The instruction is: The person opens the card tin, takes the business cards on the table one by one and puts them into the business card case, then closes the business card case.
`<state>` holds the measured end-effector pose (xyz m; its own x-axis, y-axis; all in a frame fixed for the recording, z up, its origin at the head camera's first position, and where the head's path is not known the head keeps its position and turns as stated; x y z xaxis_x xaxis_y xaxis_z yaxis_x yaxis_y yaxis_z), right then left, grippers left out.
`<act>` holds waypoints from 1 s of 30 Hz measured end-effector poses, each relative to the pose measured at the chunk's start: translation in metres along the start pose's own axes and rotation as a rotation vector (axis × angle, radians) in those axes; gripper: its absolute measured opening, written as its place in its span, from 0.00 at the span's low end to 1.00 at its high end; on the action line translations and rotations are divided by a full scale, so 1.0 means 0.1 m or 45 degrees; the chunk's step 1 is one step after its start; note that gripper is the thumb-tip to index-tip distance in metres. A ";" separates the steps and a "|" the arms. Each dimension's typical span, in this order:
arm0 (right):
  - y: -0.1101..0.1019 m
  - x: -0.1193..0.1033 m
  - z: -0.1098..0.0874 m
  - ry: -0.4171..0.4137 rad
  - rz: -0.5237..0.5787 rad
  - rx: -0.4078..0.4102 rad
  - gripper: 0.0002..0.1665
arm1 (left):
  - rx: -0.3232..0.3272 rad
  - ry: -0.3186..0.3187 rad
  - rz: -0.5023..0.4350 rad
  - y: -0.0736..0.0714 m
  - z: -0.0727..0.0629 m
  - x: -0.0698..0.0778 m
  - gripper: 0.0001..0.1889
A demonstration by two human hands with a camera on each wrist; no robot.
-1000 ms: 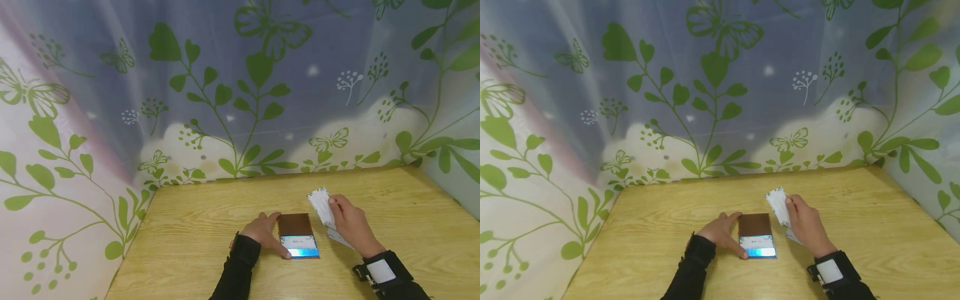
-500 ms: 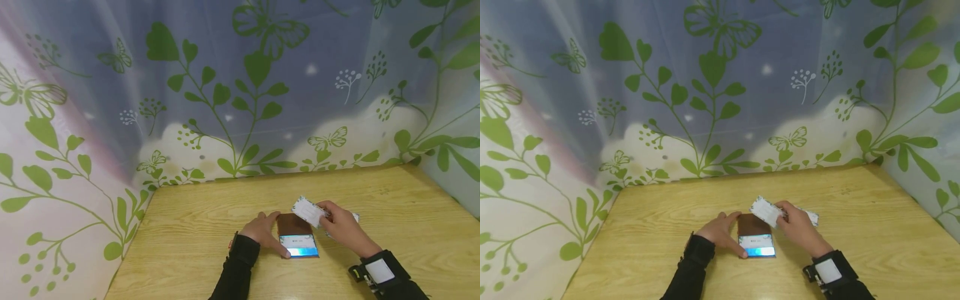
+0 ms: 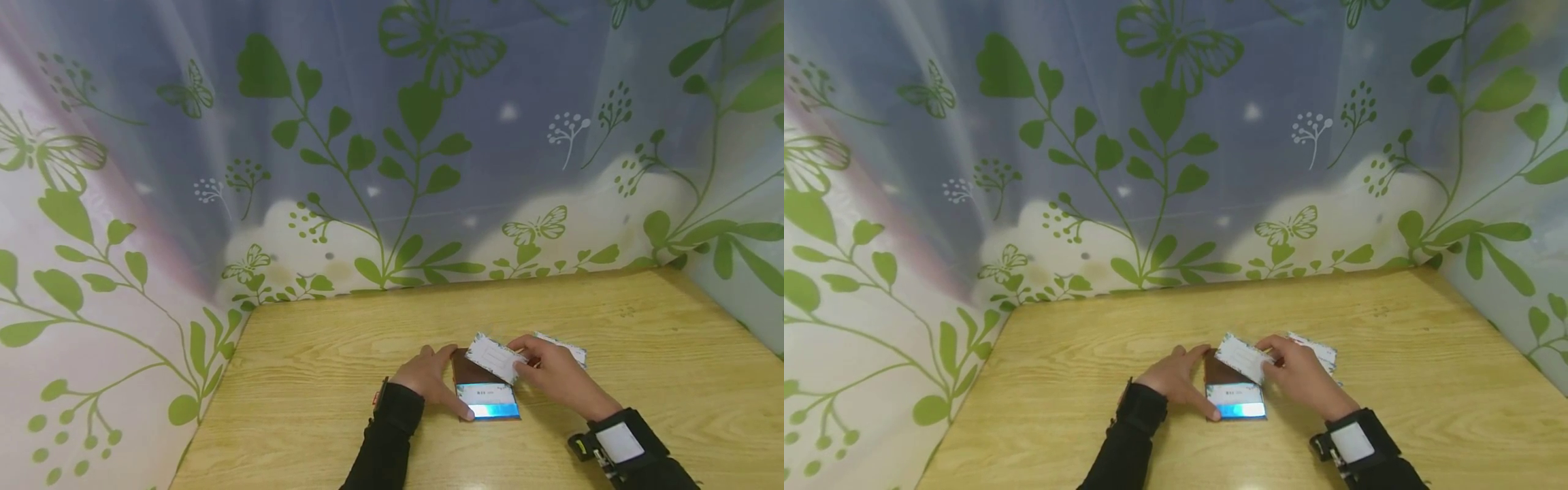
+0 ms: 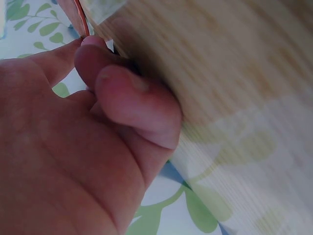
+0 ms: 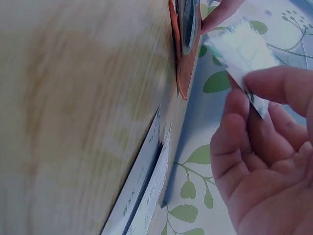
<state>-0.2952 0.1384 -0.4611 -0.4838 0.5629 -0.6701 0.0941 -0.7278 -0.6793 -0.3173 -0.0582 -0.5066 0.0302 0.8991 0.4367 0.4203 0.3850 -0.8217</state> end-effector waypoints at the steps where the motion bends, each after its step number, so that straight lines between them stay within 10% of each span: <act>1: 0.01 0.00 0.00 -0.006 0.003 -0.015 0.16 | 0.000 -0.002 0.003 0.00 0.00 0.00 0.67; 30: 0.26 0.03 -0.04 -0.040 0.074 -0.270 0.15 | 0.005 -0.032 -0.009 0.00 0.00 -0.02 0.67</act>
<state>-0.2910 0.1232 -0.4819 -0.4985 0.5078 -0.7026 0.3022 -0.6579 -0.6898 -0.3172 -0.0601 -0.5069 0.0048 0.9014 0.4330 0.4165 0.3919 -0.8203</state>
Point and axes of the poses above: each hand's wrist, its own z-axis towards the middle knuckle, its own y-axis out of the palm, x = y × z, the point moved 10 cm from there along z, towards the middle knuckle, and after that the axes turned 12 degrees about -y, right-handed, at the moved point
